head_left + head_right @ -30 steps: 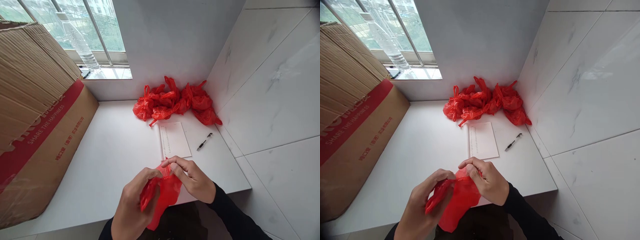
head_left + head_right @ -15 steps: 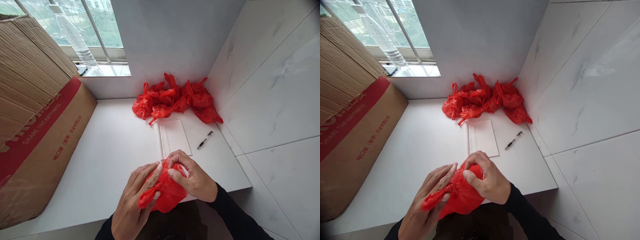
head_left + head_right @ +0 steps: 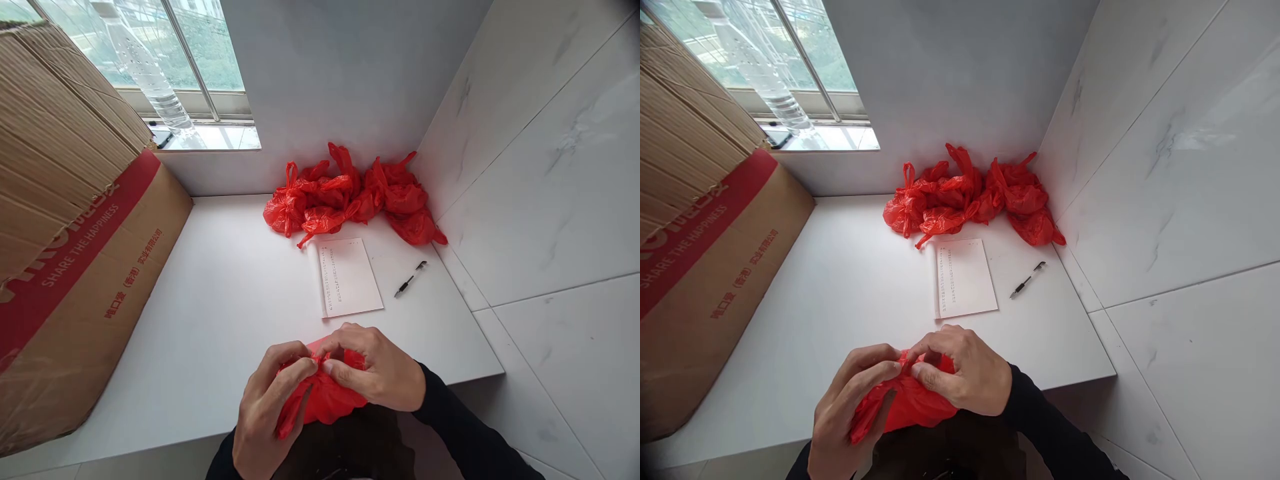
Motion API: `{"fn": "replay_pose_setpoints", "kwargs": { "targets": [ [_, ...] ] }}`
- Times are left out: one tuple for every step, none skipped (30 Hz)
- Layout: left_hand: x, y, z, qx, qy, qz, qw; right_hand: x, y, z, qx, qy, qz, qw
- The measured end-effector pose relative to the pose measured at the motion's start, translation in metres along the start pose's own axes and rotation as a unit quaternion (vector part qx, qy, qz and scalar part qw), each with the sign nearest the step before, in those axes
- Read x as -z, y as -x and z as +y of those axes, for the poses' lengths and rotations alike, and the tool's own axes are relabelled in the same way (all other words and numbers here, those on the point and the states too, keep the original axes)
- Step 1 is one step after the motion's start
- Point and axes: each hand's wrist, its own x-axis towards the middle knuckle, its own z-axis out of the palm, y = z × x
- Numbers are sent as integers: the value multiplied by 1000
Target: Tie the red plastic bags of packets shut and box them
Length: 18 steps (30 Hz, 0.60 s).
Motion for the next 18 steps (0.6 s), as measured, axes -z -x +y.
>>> {"fn": "replay_pose_setpoints", "kwargs": {
  "targets": [
    [0,1,0,1,-2,1,1000,0,0,0,7,4,12,1000],
    [0,1,0,3,-3,-1,1000,0,-1,0,12,6,25,1000],
    [0,1,0,4,-4,-4,1000,0,-1,-1,17,6,37,999],
    [0,1,0,2,-5,-7,1000,0,-1,-1,19,2,48,999],
    [-1,1,1,-4,-5,-7,1000,0,-1,-2,19,-3,58,998],
    [-1,1,1,-8,-4,-7,1000,1,0,-3,17,-10,66,998],
    [-1,0,1,-13,-5,-5,1000,1,0,-5,13,-19,74,997],
    [-1,0,1,-18,-6,0,1000,1,1,-6,8,-30,81,996],
    [-2,-1,2,-21,-9,3,1000,1,2,-7,0,-41,87,995],
    [-2,-1,2,-24,-13,6,1000,1,3,-8,-9,-52,92,994],
    [-3,-1,2,-25,-18,5,1000,1,4,-8,-16,-60,99,993],
    [-3,-1,2,-25,-21,3,999,0,4,-9,-20,-64,107,992],
    [-4,-1,2,-25,-22,-1,999,-1,4,-9,-21,-62,117,991],
    [-4,-1,2,-23,-20,-5,1000,-2,5,-10,-19,-53,129,990],
    [-5,-1,1,-21,-17,-6,1000,-3,5,-9,-14,-41,142,989],
    [-5,0,0,-19,-17,-4,1000,-4,5,-8,-8,-28,156,987],
    [-4,2,-2,-19,-21,-1,1000,-5,5,-6,-1,-13,170,985],
    [-3,5,-4,-22,-30,1,999,-4,6,-2,6,9,184,983]
  ]
}}
